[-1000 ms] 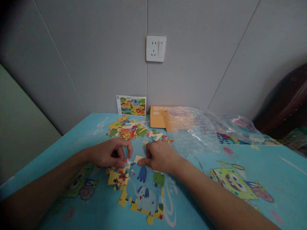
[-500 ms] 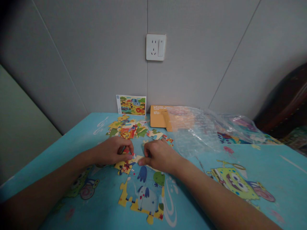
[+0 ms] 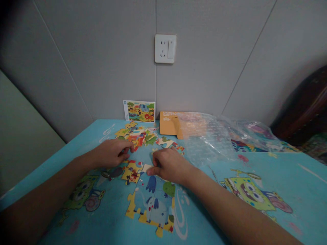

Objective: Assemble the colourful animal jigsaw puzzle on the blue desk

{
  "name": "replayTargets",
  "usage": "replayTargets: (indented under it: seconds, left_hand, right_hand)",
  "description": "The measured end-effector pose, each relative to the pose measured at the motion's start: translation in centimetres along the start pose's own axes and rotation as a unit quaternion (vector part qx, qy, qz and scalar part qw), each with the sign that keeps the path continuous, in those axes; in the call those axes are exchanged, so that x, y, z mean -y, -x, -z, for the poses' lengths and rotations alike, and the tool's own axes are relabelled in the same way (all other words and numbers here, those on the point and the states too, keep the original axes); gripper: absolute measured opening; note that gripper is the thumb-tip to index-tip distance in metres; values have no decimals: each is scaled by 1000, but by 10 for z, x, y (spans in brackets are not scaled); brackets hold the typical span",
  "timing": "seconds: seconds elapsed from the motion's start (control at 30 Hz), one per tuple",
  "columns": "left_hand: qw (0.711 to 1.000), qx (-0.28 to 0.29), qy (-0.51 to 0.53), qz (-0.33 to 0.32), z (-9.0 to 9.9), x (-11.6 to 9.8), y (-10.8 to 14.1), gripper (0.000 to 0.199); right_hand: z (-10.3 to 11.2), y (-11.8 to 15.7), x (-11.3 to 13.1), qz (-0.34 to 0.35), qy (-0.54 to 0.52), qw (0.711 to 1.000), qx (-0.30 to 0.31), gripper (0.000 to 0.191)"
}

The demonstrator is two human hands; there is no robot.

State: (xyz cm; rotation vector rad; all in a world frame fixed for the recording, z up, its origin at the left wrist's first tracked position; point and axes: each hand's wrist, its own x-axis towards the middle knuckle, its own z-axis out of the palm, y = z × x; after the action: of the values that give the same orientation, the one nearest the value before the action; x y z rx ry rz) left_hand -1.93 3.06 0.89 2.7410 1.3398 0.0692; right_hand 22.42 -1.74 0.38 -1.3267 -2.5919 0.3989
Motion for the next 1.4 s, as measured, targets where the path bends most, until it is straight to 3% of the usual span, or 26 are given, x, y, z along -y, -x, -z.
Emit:
replayTargets:
  seconds: [0.1, 0.3, 0.47, 0.6, 0.73, 0.8, 0.97, 1.1, 1.23, 1.4]
  left_hand:
    - [1000, 1, -21, 21, 3, 0, 0, 13]
    - [997, 43, 38, -50, 5, -3, 5, 17]
    - [1000, 25, 4, -5, 3, 12, 5, 24]
    - [1000, 0, 20, -18, 7, 5, 5, 19]
    - [986, 54, 116, -103, 9, -13, 8, 51]
    - [980, 84, 145, -106, 8, -18, 10, 60]
    - [977, 116, 175, -49, 11, -19, 12, 56]
    - [958, 154, 234, -59, 17, -22, 13, 29]
    - [932, 195, 297, -74, 16, -27, 14, 17]
    - [943, 183, 262, -96, 10, -27, 13, 13]
  right_hand:
    - [0, -1, 0, 3, -2, 1000, 0, 34]
    - [0, -1, -1, 6, 7, 1000, 2, 35]
    - [0, -1, -2, 4, 4, 1000, 7, 40]
    - [2, 0, -1, 5, -2, 1000, 7, 37]
    - [2, 0, 1, 0, -3, 1000, 8, 36]
    - [2, 0, 1, 1, -1, 1000, 6, 36]
    - [1, 0, -1, 2, 6, 1000, 8, 36]
    - [2, 1, 0, 16, 15, 1000, 5, 36]
    - [0, 9, 10, 46, 10, 999, -11, 67]
    - [-4, 22, 33, 92, 6, 996, 0, 112]
